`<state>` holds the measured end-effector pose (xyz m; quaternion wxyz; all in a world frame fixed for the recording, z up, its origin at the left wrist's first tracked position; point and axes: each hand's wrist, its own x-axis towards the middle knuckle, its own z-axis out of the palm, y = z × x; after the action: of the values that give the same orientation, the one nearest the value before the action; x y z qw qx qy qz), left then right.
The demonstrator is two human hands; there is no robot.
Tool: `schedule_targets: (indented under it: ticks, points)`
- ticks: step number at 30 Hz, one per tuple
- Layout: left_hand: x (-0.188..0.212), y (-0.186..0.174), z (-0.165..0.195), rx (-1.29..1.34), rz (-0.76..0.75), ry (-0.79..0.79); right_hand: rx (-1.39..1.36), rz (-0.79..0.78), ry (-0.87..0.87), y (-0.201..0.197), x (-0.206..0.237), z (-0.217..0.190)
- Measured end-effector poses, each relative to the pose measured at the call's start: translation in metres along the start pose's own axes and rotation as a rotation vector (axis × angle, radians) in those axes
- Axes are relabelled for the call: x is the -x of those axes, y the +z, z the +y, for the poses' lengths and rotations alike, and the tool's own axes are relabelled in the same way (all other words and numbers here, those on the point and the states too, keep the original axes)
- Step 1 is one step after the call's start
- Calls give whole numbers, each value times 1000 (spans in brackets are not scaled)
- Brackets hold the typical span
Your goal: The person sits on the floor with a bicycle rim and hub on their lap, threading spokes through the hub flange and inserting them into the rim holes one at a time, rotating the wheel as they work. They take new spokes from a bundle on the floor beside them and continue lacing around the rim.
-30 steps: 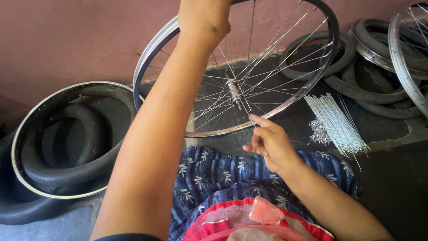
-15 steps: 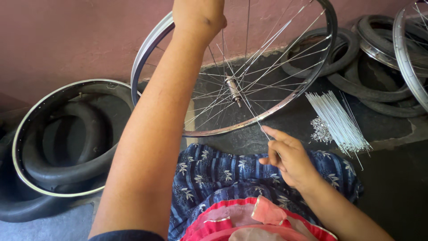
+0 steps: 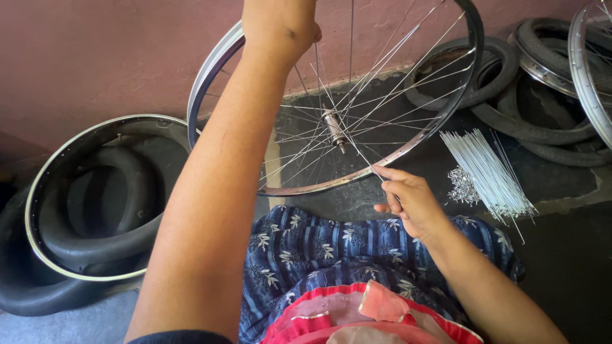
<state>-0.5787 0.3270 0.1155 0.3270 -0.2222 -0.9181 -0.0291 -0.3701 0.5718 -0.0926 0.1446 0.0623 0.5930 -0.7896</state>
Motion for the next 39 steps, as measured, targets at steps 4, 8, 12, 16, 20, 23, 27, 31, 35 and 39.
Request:
schedule_targets:
  ticks: [4, 8, 12, 16, 20, 23, 27, 31, 35, 39]
  points:
    - [-2, 0, 2, 2, -32, -13, 11, -5, -31, -3, -5, 3]
    - [-3, -3, 3, 4, -36, -12, 15, 16, -40, -4, -10, 11]
    - [-5, -5, 4, -18, 12, 20, 45, 53, -68, -2, -14, 15]
    - [-5, -6, 4, -4, 17, 34, 114, 97, -149, 2, -14, 16]
    - [-4, -8, 3, -11, -5, 21, 173, 136, -178, 5, -17, 7]
    - [-3, -11, 5, -8, 53, 67, 321, 221, -278, 13, -29, -2]
    - [-4, -18, 11, -22, 12, 40, 604, 407, -531, 45, -61, -5]
    - [-4, -24, 13, -27, 23, 19, 768, 564, -766, 65, -103, -5]
    - [-3, -25, 13, 1, 62, 36, 831, 674, -1159, 69, -144, -4]
    - [-10, -24, 17, -37, 17, 25, 739, 726, -1284, 67, -170, -4]
